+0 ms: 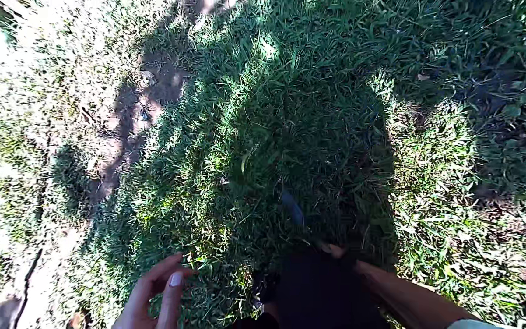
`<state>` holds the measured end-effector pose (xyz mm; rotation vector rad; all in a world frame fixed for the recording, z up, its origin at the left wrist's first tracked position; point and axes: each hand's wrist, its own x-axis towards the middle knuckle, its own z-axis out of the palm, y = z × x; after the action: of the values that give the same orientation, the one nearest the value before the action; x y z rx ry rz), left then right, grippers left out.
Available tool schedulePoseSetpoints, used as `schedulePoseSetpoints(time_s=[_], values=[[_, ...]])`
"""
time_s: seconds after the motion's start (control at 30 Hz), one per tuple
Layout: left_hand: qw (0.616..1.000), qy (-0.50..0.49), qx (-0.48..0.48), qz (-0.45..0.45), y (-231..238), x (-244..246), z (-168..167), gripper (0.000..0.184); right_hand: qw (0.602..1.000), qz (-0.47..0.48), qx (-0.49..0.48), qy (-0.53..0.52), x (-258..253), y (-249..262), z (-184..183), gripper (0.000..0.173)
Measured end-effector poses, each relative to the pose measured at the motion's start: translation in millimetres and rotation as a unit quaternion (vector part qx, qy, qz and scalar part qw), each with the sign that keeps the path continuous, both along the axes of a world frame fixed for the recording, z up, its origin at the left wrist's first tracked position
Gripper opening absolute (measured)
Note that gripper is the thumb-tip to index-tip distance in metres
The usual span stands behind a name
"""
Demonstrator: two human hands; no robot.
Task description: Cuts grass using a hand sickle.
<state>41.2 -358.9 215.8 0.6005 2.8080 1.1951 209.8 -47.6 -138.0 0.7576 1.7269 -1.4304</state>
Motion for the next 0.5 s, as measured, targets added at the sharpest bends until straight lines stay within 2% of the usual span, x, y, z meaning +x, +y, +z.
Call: schedulePoseSetpoints(time_s=[0.03,0.07,0.13,0.17,0.2,0.23,0.3,0.33,0.37,0.4,0.43,0.47,0.5], values=[[1.000,-0.001,0.011,0.005,-0.1,0.3,0.0,0.032,1.000,-0.004,-0.003,-0.006,22.5,9.1,6.0,0.051],[1.000,0.002,0.016,0.004,1.0,0.4,-0.1,0.033,0.999,-0.046,0.009,-0.003,29.0,27.2,30.9,0.052],[1.000,0.004,0.019,-0.007,1.3,-0.3,-2.2,0.033,0.981,-0.181,0.061,0.037,11.7,71.6,81.9,0.053],[1.000,-0.002,0.026,-0.013,0.9,-0.4,-4.8,0.032,0.956,-0.266,0.097,0.075,-2.6,98.5,100.1,0.052],[0.999,-0.010,0.033,-0.019,0.5,-0.8,-6.7,0.031,0.915,-0.366,0.124,0.115,-18.5,126.8,113.6,0.049],[0.999,-0.018,0.037,-0.022,0.2,-2.3,-7.7,0.031,0.853,-0.479,0.131,0.161,-35.1,155.9,122.3,0.042],[0.999,-0.025,0.037,-0.023,0.6,-7.9,-10.0,0.031,0.678,-0.686,0.095,0.245,-64.9,214.4,131.8,0.019],[0.999,-0.023,0.036,-0.020,2.3,-10.2,-11.4,0.030,0.599,-0.746,0.073,0.281,-75.5,237.8,134.8,0.011],[0.999,-0.020,0.031,-0.019,5.3,-11.8,-12.8,0.031,0.562,-0.772,0.061,0.291,-82.7,247.4,135.8,0.007],[0.999,-0.020,0.022,-0.022,9.0,-12.7,-14.4,0.032,0.579,-0.769,0.057,0.264,-82.1,236.7,128.3,0.005],[0.999,-0.020,0.011,-0.029,13.0,-14.2,-15.2,0.033,0.648,-0.729,0.068,0.210,-72.0,204.6,110.2,0.007],[0.999,-0.018,0.002,-0.036,17.8,-16.8,-15.4,0.034,0.752,-0.637,0.078,0.149,-50.2,160.1,85.3,0.019],[0.999,-0.017,0.001,-0.042,22.1,-21.2,-16.0,0.034,0.861,-0.493,0.082,0.096,-16.3,114.8,64.0,0.033]])
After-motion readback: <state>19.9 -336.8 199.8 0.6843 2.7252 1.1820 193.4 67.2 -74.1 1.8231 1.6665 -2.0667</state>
